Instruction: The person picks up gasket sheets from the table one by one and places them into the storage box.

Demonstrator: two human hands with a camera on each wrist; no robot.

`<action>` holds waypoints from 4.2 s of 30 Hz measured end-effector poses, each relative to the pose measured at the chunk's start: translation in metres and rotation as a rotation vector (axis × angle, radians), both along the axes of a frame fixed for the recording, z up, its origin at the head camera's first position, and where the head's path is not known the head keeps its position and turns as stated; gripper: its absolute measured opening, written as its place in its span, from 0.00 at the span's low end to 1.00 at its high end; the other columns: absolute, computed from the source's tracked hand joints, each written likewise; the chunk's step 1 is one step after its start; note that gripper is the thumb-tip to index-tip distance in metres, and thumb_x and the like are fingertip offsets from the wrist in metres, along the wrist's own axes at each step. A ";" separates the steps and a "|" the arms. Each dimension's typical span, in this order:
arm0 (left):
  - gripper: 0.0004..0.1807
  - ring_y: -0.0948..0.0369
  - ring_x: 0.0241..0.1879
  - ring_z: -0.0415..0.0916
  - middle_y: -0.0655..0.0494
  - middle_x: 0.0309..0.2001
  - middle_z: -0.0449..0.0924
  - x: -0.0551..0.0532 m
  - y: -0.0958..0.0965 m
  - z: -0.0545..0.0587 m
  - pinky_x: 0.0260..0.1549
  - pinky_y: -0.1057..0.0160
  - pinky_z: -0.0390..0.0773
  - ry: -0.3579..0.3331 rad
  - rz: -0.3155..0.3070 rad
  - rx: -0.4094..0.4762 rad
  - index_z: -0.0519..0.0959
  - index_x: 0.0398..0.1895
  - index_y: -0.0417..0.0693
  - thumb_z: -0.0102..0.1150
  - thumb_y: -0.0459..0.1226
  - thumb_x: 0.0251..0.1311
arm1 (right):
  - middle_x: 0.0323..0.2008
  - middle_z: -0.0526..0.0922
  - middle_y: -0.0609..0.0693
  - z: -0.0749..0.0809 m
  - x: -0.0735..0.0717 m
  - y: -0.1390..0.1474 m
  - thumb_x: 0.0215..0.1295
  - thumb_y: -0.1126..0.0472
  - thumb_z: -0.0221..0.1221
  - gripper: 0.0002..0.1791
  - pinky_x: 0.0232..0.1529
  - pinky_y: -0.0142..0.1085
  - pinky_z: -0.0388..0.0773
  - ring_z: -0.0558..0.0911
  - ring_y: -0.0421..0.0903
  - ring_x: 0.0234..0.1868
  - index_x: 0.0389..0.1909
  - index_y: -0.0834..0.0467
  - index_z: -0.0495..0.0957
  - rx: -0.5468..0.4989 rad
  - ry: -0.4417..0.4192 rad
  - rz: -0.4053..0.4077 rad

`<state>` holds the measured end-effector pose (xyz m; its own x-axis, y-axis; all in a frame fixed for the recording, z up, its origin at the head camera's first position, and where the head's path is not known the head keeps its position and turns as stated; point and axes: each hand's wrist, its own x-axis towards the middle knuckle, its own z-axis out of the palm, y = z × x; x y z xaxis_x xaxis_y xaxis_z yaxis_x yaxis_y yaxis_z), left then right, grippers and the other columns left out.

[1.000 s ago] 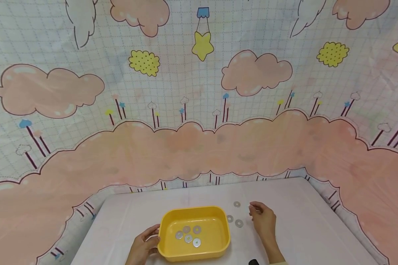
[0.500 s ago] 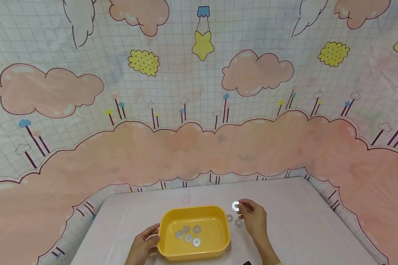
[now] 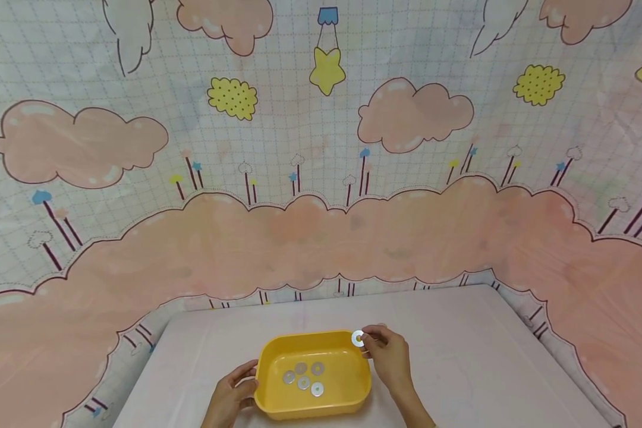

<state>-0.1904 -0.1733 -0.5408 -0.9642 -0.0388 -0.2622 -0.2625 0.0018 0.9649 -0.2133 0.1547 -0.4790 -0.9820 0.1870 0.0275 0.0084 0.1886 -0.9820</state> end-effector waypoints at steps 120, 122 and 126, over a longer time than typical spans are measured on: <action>0.32 0.61 0.40 0.79 0.44 0.54 0.72 0.001 0.002 0.003 0.36 0.57 0.85 0.004 0.015 0.013 0.65 0.69 0.32 0.57 0.29 0.60 | 0.30 0.85 0.51 0.018 -0.005 -0.017 0.62 0.68 0.62 0.06 0.32 0.30 0.85 0.86 0.47 0.30 0.39 0.61 0.84 0.159 0.079 0.146; 0.32 0.61 0.40 0.79 0.44 0.54 0.72 0.001 0.002 0.002 0.35 0.57 0.85 0.004 0.015 0.011 0.65 0.69 0.32 0.57 0.29 0.60 | 0.31 0.85 0.52 0.019 -0.005 -0.011 0.62 0.68 0.62 0.06 0.33 0.30 0.85 0.85 0.46 0.30 0.39 0.62 0.84 0.153 0.078 0.132; 0.32 0.61 0.40 0.79 0.44 0.53 0.72 0.001 0.002 0.002 0.35 0.57 0.85 0.002 0.019 0.012 0.65 0.68 0.32 0.57 0.29 0.59 | 0.32 0.86 0.53 0.019 -0.007 0.002 0.61 0.68 0.63 0.07 0.33 0.30 0.85 0.85 0.44 0.30 0.40 0.61 0.84 0.146 0.071 0.090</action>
